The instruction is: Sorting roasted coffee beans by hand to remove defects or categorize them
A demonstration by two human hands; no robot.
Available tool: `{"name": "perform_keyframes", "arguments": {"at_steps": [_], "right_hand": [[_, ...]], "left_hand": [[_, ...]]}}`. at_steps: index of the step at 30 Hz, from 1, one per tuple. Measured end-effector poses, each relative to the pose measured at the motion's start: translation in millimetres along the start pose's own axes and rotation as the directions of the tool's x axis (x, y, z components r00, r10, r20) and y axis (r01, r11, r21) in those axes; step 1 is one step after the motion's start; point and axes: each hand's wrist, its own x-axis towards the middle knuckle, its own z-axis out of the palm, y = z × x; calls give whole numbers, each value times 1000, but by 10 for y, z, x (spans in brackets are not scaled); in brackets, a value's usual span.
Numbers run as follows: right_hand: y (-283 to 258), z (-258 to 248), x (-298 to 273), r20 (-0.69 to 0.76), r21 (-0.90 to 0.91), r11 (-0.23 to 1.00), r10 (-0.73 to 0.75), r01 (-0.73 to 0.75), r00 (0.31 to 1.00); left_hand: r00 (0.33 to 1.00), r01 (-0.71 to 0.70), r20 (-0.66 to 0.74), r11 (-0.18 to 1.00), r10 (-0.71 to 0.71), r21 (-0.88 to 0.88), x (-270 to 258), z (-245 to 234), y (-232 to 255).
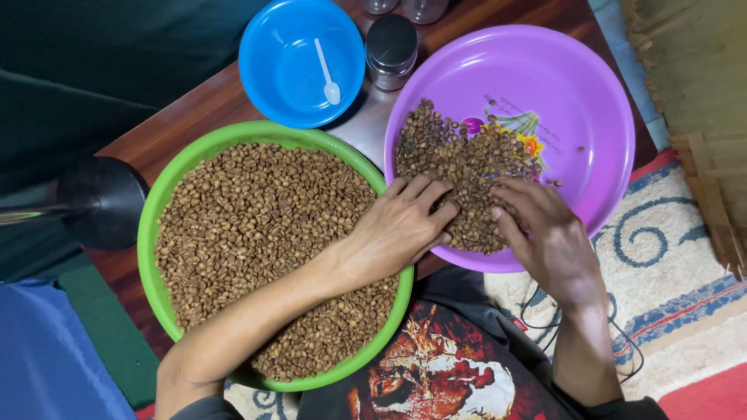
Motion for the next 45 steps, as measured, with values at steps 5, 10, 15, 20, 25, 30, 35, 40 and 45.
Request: {"name": "perform_keyframes", "arguments": {"at_steps": [5, 10, 15, 20, 25, 30, 35, 40, 45], "right_hand": [[-206, 17, 17, 37, 161, 986, 28, -34, 999], [-265, -30, 265, 34, 101, 981, 165, -167, 986], [-312, 186, 333, 78, 47, 993, 103, -107, 992], [-361, 239, 70, -11, 37, 999, -11, 12, 1000], [-387, 234, -86, 8, -51, 996, -75, 75, 997], [-214, 185, -90, -2, -20, 999, 32, -32, 999], [-212, 14, 1, -24, -80, 992, 96, -98, 995], [-368, 35, 3, 46, 63, 988, 142, -145, 989], [-210, 110, 38, 83, 78, 996, 38, -44, 996]], "left_hand": [[998, 15, 56, 1000, -15, 3, 7, 70, 10], [999, 21, 27, 1000, -21, 0, 39, -2, -33], [999, 40, 4, 995, -41, 86, 70, 40, -153], [999, 48, 8, 995, -49, 86, 31, -49, -182], [1000, 8, -7, 994, -8, 110, 28, -66, -155], [1000, -5, 4, 995, 5, 96, 79, 202, -251], [997, -39, -70, 997, 44, 62, 52, 156, -252], [998, -56, -7, 998, 56, 36, 37, 202, -261], [998, -56, 44, 997, 53, 51, 5, -144, -98]]}}
